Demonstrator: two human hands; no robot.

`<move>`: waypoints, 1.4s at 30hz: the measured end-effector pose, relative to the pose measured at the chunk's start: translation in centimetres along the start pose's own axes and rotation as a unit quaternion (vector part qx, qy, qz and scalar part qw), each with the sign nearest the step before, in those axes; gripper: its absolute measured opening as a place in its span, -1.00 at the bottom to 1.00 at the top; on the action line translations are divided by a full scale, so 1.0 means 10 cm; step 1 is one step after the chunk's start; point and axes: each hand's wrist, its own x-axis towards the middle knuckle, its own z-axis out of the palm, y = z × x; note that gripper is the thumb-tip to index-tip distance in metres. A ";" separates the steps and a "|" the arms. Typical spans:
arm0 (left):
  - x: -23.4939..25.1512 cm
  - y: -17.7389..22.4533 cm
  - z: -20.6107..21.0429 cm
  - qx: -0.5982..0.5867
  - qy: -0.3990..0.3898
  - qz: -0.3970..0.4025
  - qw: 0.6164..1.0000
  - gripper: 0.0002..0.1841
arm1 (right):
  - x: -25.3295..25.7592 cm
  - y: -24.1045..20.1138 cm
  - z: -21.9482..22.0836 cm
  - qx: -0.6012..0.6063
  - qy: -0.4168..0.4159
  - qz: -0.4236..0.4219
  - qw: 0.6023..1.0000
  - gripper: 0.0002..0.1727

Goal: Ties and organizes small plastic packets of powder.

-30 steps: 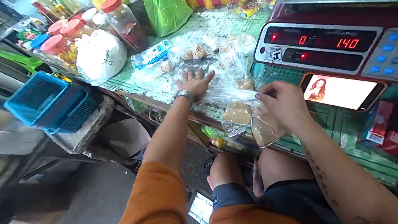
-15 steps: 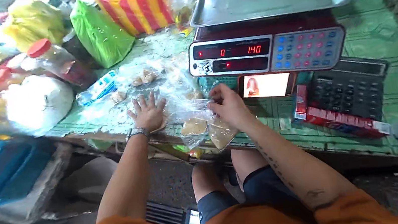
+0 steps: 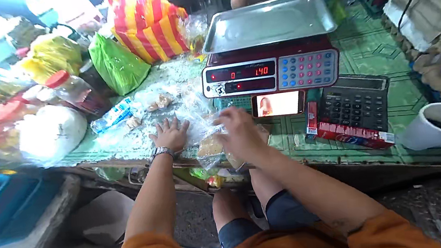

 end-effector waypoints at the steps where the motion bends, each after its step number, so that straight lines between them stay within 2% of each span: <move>1: 0.00 0.01 -0.01 -0.001 -0.002 -0.002 1.000 -0.05 | 0.00 -0.07 0.10 -0.055 -0.051 -0.052 0.996 -0.50; 3: -0.01 -0.02 -0.03 -0.012 0.005 0.010 1.000 -0.13 | 0.14 -0.04 0.28 -0.136 -0.136 -0.101 0.976 -0.32; 4: -0.06 -0.02 -0.03 -0.023 0.018 0.030 0.999 -0.22 | 0.23 0.03 0.34 -0.143 -0.163 -0.090 0.972 -0.32; 5: -0.11 -0.02 -0.01 -0.025 0.035 0.054 0.998 -0.31 | 0.31 0.11 0.36 -0.142 -0.190 -0.064 0.969 -0.37; 8: -0.22 -0.01 0.13 0.005 0.026 0.085 0.996 -0.14 | 0.42 0.19 0.29 -0.176 -0.227 -0.038 0.957 -0.57; 10: -0.21 0.01 0.14 0.019 0.017 0.073 0.997 -0.04 | 0.40 0.18 0.27 -0.194 -0.205 -0.057 0.958 -0.64; 12: -0.19 0.03 0.05 0.031 0.004 0.060 0.998 -0.03 | 0.43 0.13 0.26 -0.178 -0.153 -0.067 0.970 -0.71; 13: -0.22 0.01 0.05 0.034 -0.005 0.065 0.997 -0.07 | 0.41 0.08 0.25 -0.155 -0.117 -0.062 0.979 -0.73; 15: -0.28 -0.05 0.04 -0.025 -0.011 0.108 0.994 -0.34 | 0.44 -0.09 0.18 -0.091 -0.050 -0.046 0.994 -0.76; 16: -0.35 -0.12 0.04 -0.127 0.014 0.141 0.982 -0.44 | 0.46 -0.20 0.15 -0.058 -0.025 -0.049 0.997 -0.77; 17: -0.47 -0.20 0.05 -0.275 0.044 0.164 0.946 -0.40 | 0.48 -0.33 0.12 -0.027 -0.005 -0.062 0.998 -0.78; 18: -0.62 -0.27 0.04 -0.412 0.055 0.198 0.888 -0.21 | 0.48 -0.46 0.09 0.003 0.008 -0.084 0.996 -0.80; 19: -0.83 -0.31 -0.01 -0.495 0.044 0.244 0.832 0.02 | 0.46 -0.61 0.05 0.030 0.010 -0.110 0.993 -0.80; 20: -1.06 -0.34 -0.06 -0.525 0.040 0.283 0.802 0.13 | 0.43 -0.77 0.02 0.054 0.004 -0.145 0.988 -0.79; 21: -1.34 -0.33 -0.10 -0.522 0.051 0.292 0.799 0.11 | 0.39 -0.93 -0.01 0.073 -0.010 -0.191 0.979 -0.78; 24: -2.30 -0.27 -0.10 -0.493 0.122 0.230 0.830 -0.53 | 0.00 -1.44 -0.19 0.145 -0.089 -0.347 0.922 -0.75; 25: -2.60 -0.25 -0.07 -0.499 0.142 0.211 0.829 -0.67 | -0.14 -1.55 -0.28 0.161 -0.122 -0.388 0.899 -0.76; 27: -3.14 -0.13 0.03 -0.516 0.167 0.188 0.819 -0.77 | -0.40 -1.64 -0.47 0.206 -0.181 -0.426 0.862 -0.71; 29: -3.52 0.13 0.06 -0.512 0.159 0.188 0.823 -0.87 | -0.56 -1.56 -0.65 0.270 -0.212 -0.424 0.838 -0.86; 30: -3.67 0.26 0.05 -0.482 0.130 0.188 0.846 -0.88 | -0.61 -1.48 -0.72 0.297 -0.224 -0.419 0.829 -0.88; 32: -3.92 0.37 0.15 -0.415 0.048 0.205 0.885 -0.75 | -0.72 -1.29 -0.81 0.345 -0.274 -0.398 0.804 -0.92; 35: -4.17 0.50 0.43 -0.449 0.019 0.181 0.875 -0.78 | -0.95 -1.06 -0.80 0.400 -0.319 -0.377 0.772 -0.95; 38: -4.17 0.52 0.81 -0.502 0.038 0.188 0.843 -0.82 | -1.19 -0.82 -0.81 0.426 -0.278 -0.337 0.792 -0.92; 39: -4.11 0.56 0.86 -0.510 0.038 0.207 0.834 -0.81 | -1.26 -0.71 -0.84 0.435 -0.258 -0.303 0.808 -0.92; 42: -3.76 0.67 0.90 -0.455 0.039 0.300 0.838 -0.67 | -1.39 -0.31 -1.03 0.462 -0.204 -0.156 0.849 -0.90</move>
